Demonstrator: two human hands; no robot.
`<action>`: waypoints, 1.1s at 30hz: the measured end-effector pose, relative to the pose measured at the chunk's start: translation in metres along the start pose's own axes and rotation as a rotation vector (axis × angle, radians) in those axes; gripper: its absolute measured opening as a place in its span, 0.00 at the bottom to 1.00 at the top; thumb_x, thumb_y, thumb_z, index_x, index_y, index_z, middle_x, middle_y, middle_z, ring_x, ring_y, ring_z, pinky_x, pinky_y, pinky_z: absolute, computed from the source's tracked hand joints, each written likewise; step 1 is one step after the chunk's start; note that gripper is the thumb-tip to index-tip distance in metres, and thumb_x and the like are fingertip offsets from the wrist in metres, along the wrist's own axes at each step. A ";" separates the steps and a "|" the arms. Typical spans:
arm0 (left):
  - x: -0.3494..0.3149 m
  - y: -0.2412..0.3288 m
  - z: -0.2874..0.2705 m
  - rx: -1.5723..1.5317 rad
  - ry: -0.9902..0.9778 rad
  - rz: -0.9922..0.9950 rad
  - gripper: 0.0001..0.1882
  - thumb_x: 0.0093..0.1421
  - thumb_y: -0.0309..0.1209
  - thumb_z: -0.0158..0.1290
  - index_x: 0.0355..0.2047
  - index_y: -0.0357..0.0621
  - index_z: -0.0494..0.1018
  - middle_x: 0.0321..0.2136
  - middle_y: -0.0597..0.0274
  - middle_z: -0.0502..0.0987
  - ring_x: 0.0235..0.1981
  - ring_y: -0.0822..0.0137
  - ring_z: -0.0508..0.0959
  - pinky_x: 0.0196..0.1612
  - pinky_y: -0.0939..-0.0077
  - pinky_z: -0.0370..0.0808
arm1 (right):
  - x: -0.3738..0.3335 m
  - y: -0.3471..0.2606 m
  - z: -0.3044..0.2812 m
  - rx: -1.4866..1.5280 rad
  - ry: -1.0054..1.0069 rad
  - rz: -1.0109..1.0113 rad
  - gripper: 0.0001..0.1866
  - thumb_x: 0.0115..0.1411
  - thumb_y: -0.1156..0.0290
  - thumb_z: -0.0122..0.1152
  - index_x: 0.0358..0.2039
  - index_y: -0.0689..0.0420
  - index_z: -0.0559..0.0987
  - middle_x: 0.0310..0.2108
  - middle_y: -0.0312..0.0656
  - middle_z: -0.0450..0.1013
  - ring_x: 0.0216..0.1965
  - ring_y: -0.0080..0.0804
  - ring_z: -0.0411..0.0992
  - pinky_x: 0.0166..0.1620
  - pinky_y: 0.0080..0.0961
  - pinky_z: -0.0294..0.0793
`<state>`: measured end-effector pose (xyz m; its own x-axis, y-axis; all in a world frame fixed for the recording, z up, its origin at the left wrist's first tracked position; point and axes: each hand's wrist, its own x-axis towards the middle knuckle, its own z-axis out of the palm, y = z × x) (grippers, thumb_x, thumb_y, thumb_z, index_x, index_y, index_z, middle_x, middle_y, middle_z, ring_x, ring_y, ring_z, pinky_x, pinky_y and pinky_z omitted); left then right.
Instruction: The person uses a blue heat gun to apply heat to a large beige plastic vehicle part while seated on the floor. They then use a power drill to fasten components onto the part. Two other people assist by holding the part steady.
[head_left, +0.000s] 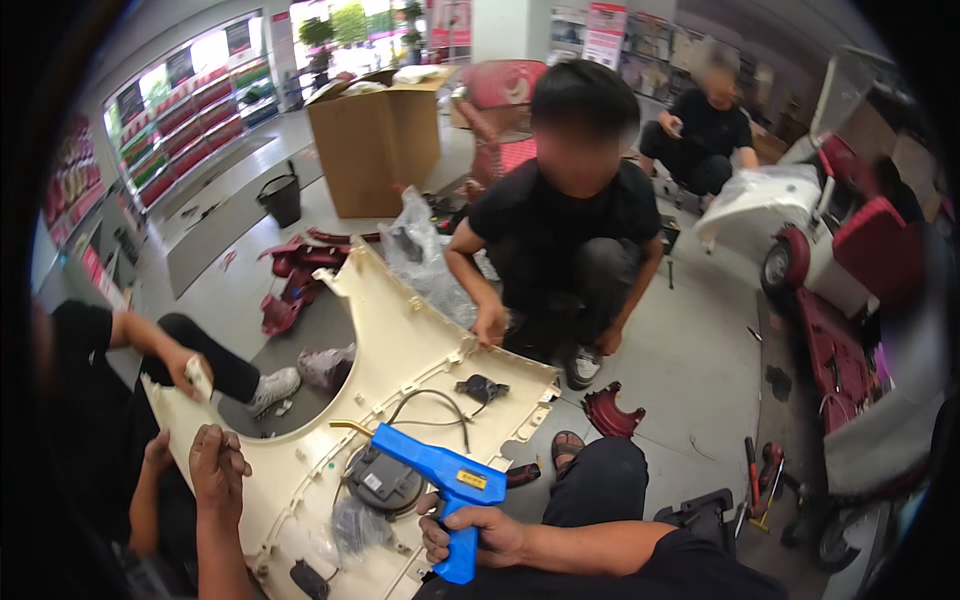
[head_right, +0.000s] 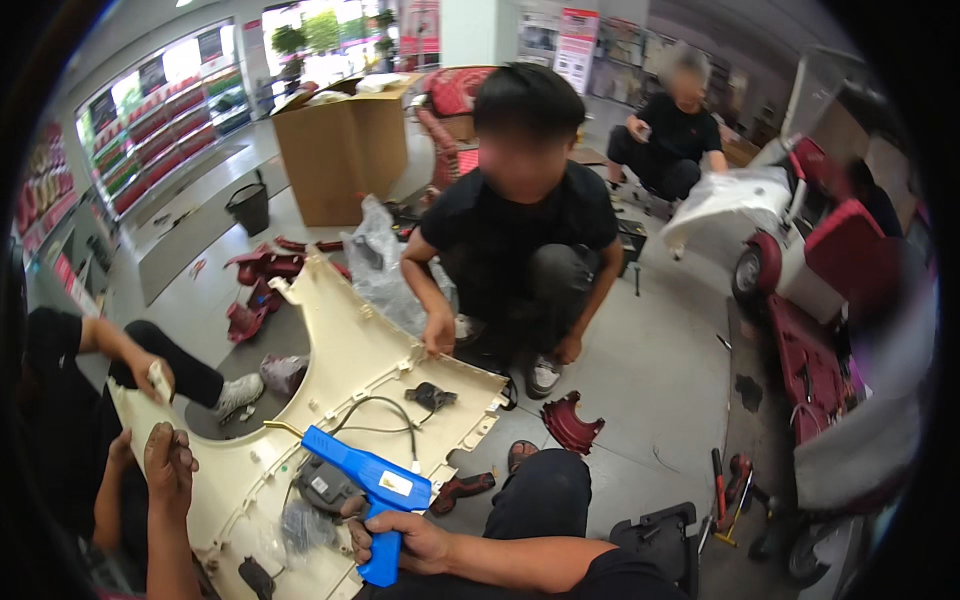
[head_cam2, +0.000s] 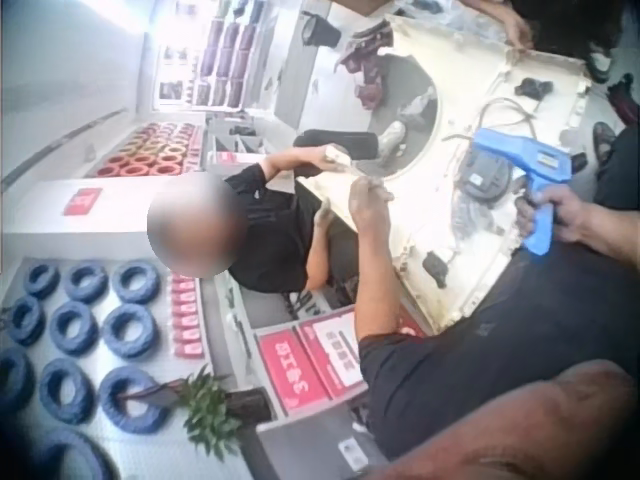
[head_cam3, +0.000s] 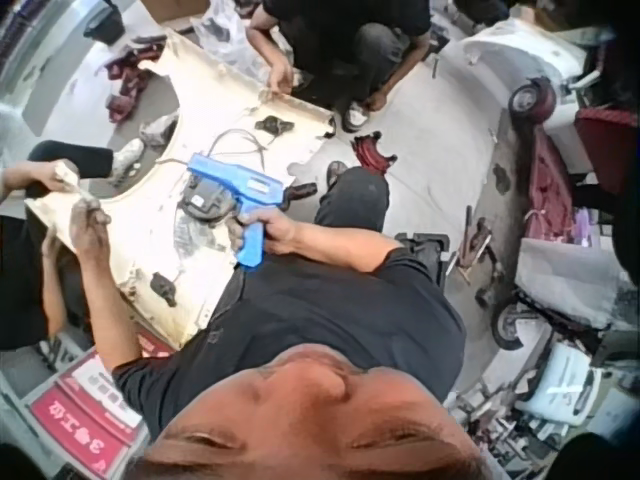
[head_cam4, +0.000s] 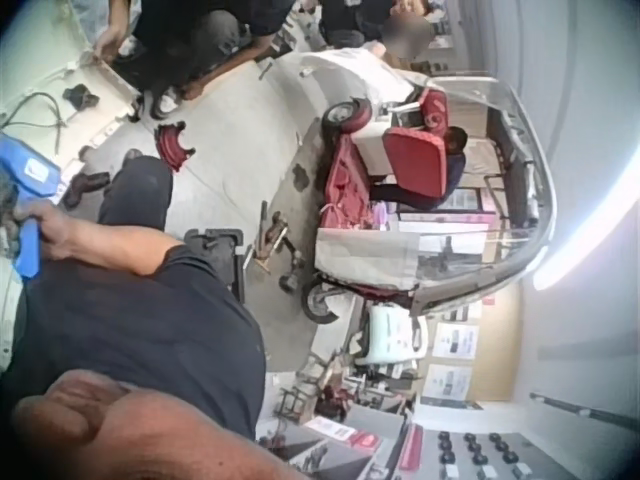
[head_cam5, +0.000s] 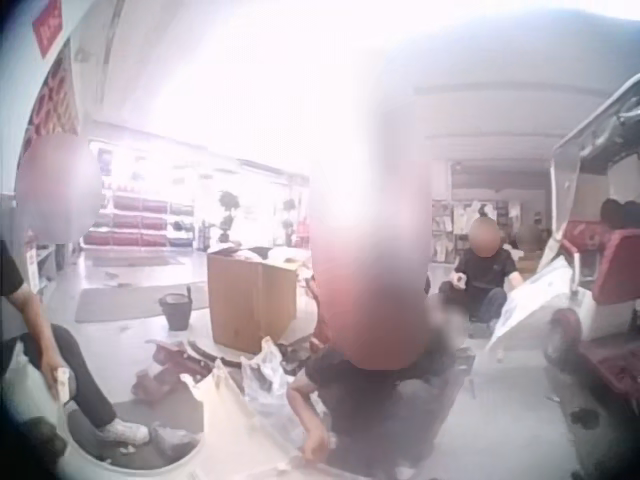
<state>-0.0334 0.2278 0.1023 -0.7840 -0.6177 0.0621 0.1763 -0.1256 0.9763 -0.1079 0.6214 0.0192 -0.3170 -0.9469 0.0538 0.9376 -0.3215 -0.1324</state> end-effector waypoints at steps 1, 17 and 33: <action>-0.031 0.010 -0.001 -0.018 0.064 0.014 0.13 0.69 0.42 0.56 0.34 0.49 0.70 0.26 0.64 0.75 0.14 0.74 0.75 0.17 0.79 0.77 | -0.001 0.005 -0.006 -0.032 0.001 0.007 0.21 0.63 0.70 0.60 0.57 0.54 0.74 0.32 0.43 0.72 0.37 0.37 0.73 0.48 0.39 0.73; -0.390 -0.153 -0.189 -0.622 0.879 -0.287 0.06 0.68 0.27 0.49 0.44 0.42 0.73 0.34 0.61 0.74 0.34 0.65 0.75 0.39 0.67 0.74 | 0.000 0.094 0.073 -0.592 -0.145 0.094 0.16 0.65 0.67 0.62 0.48 0.47 0.65 0.24 0.38 0.70 0.22 0.34 0.70 0.32 0.37 0.72; -0.390 -0.203 -0.245 0.405 0.237 -0.510 0.17 0.61 0.31 0.50 0.46 0.34 0.79 0.43 0.54 0.82 0.46 0.61 0.81 0.54 0.66 0.75 | 0.045 0.231 0.121 -1.124 -0.284 0.241 0.19 0.67 0.68 0.63 0.57 0.56 0.74 0.38 0.43 0.77 0.40 0.37 0.77 0.45 0.35 0.78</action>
<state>0.3827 0.3037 -0.1708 -0.5504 -0.7174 -0.4270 -0.4515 -0.1744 0.8751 0.1121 0.5055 0.1110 0.0267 -0.9938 0.1075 0.2724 -0.0962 -0.9573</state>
